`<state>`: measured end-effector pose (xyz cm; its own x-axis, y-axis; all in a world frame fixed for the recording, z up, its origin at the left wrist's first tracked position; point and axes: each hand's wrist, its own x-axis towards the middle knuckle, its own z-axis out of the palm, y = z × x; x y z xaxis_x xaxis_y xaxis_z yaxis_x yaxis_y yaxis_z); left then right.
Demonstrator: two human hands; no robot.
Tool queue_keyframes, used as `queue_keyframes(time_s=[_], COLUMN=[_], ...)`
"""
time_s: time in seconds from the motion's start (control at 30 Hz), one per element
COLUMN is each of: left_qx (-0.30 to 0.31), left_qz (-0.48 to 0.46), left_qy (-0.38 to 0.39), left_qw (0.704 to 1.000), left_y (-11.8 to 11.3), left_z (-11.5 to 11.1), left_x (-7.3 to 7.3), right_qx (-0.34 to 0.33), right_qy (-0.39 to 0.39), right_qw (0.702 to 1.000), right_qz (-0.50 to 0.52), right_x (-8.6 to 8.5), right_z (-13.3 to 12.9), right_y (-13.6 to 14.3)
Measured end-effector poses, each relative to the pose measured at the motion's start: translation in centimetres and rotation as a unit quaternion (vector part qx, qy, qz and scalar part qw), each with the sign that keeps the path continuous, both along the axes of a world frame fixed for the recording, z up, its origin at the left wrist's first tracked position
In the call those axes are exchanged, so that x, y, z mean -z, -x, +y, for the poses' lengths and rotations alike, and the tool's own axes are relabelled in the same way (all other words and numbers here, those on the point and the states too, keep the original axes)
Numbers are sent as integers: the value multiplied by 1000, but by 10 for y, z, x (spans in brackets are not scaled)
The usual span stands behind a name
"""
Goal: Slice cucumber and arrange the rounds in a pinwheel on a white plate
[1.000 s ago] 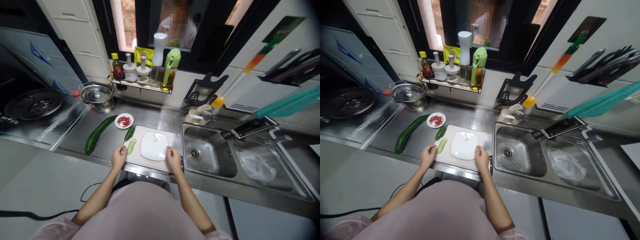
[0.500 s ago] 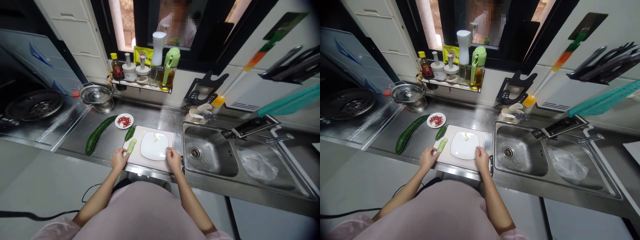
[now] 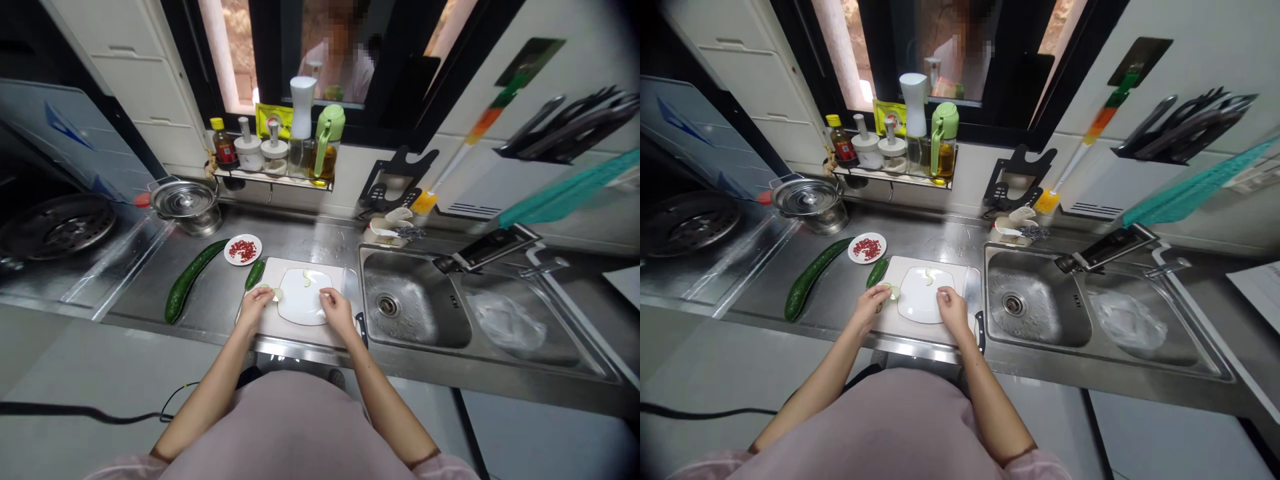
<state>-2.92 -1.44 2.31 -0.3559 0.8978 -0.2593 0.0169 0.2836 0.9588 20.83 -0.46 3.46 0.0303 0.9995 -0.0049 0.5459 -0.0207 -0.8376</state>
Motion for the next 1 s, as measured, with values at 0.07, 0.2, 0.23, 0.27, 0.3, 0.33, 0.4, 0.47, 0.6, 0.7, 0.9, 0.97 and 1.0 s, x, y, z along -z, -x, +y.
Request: queue_keyframes(time_s=[0.07,0.2,0.23,0.27,0.3,0.33,0.4,0.47,0.6,0.7,0.9,0.97,1.0], left_qx=[28,88,98,105,111,115,120,122,131,141,164,173,176], left_qz=[-39,-52,-51,-51,-52,-55,-64,-75,-70,-38,-17,-23,-22], left_qy=[2,-24,-30,-37,-42,-47,-54,-60,-77,-97,-110,-108,-108], left_qw=[999,994,993,992,992,991,989,988,986,984,980,979,978], left_y=[-15,-37,-40,-42,-44,-46,-47,-48,-48,-46,-42,-42,-42], left_z=[9,19,20,21,21,21,19,16,13,12,11,11,11], left_x=[-15,-36,-39,-42,-43,-45,-47,-48,-52,-55,-56,-56,-56], right_qx=[-32,-95,-102,-103,-102,-100,-99,-105,-104,-98,-99,-97,-95], right_qy=[-5,-15,-17,-18,-17,-14,-7,0,28,54,94,111,120], right_qw=[999,989,988,988,987,987,985,982,976,968,952,950,948], right_qz=[42,108,114,118,121,125,140,160,189,224,273,276,278], right_x=[-12,-34,-38,-41,-43,-45,-46,-45,-45,-48,-55,-57,-57], right_z=[8,19,20,21,22,22,21,21,20,19,17,17,17], right_y=[11,29,32,34,35,36,36,35,37,39,41,41,40])
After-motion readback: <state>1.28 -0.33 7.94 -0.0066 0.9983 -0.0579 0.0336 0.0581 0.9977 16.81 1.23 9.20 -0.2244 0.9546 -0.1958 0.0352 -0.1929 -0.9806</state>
